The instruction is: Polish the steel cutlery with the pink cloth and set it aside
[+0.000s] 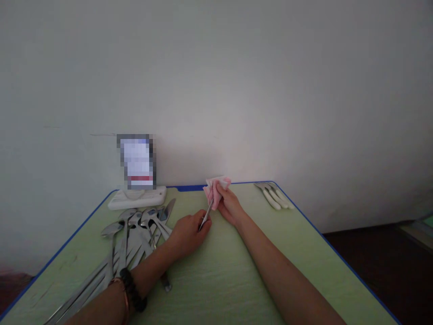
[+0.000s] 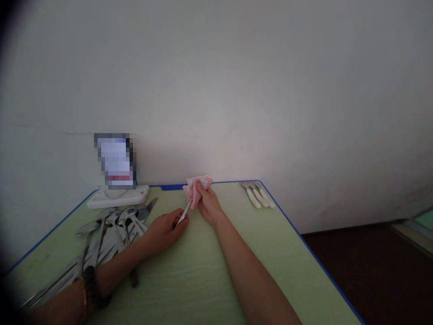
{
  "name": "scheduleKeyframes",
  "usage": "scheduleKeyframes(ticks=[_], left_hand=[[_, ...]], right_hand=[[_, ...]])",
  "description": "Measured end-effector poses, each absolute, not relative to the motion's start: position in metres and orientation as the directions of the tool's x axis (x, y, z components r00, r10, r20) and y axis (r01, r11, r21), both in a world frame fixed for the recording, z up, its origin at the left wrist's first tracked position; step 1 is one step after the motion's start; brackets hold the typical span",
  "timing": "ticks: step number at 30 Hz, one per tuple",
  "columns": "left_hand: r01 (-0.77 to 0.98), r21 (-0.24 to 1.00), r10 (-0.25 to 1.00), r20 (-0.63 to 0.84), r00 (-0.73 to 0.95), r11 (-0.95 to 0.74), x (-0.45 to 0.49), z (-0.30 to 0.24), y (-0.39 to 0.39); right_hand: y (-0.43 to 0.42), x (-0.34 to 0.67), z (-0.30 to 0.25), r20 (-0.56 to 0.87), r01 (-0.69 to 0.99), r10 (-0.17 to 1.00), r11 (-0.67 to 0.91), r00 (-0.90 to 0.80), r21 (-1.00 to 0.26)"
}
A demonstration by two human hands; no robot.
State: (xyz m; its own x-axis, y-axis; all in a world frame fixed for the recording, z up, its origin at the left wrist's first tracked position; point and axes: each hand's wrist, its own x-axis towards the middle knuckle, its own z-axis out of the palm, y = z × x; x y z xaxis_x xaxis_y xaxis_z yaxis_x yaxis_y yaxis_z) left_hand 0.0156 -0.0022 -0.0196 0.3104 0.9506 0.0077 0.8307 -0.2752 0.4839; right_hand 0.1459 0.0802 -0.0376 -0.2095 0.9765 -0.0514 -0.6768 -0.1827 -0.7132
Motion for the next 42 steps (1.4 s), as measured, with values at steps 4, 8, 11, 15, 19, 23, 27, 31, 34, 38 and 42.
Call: scheduleKeyframes(ticks=[4,8,11,15,19,23,27,31,34,38,42], left_hand=[[0.833,0.488,0.953,-0.009,0.302,-0.260,0.0158,-0.0188,-0.0026],[0.848,0.464,0.954,-0.026,0.299,-0.254,0.0157,-0.0184,-0.0025],[0.851,0.456,0.952,-0.027,0.304,-0.259,0.0152,-0.0190,-0.0023],[0.857,0.437,0.951,-0.012,0.308,-0.272,0.0152,-0.0198,-0.0019],[0.858,0.440,0.954,-0.013,0.299,-0.263,0.0161,-0.0194,-0.0016],[0.861,0.427,0.952,-0.003,0.305,-0.275,0.0165,-0.0191,-0.0016],[0.867,0.415,0.952,-0.005,0.306,-0.276,0.0163,-0.0205,-0.0013],[0.858,0.424,0.949,0.012,0.315,-0.290,0.0157,-0.0214,-0.0012],[0.853,0.431,0.947,0.018,0.320,-0.296,0.0151,-0.0213,-0.0016],[0.858,0.422,0.948,0.015,0.317,-0.293,0.0150,-0.0215,-0.0021],[0.856,0.429,0.949,0.010,0.315,-0.288,0.0154,-0.0209,-0.0021]], right_hand=[[0.0788,0.1468,-0.0369,-0.062,-0.647,0.980,-0.173,-0.190,-0.743],[0.0780,0.1483,-0.0367,-0.077,-0.617,0.981,-0.171,-0.177,-0.768],[0.0778,0.1490,-0.0370,-0.091,-0.591,0.977,-0.189,-0.192,-0.784],[0.0775,0.1488,-0.0366,-0.100,-0.595,0.974,-0.203,-0.201,-0.778],[0.0773,0.1475,-0.0350,-0.104,-0.597,0.979,-0.190,-0.175,-0.779],[0.0778,0.1468,-0.0343,-0.119,-0.612,0.979,-0.197,-0.166,-0.766],[0.0779,0.1468,-0.0336,-0.150,-0.619,0.974,-0.223,-0.169,-0.753],[0.0764,0.1472,-0.0308,-0.147,-0.654,0.970,-0.238,-0.192,-0.718],[0.0755,0.1482,-0.0286,-0.099,-0.678,0.960,-0.257,-0.263,-0.689],[0.0760,0.1492,-0.0282,-0.002,-0.693,0.949,-0.232,-0.316,-0.683],[0.0772,0.1483,-0.0296,-0.071,-0.707,0.963,-0.239,-0.258,-0.665]])
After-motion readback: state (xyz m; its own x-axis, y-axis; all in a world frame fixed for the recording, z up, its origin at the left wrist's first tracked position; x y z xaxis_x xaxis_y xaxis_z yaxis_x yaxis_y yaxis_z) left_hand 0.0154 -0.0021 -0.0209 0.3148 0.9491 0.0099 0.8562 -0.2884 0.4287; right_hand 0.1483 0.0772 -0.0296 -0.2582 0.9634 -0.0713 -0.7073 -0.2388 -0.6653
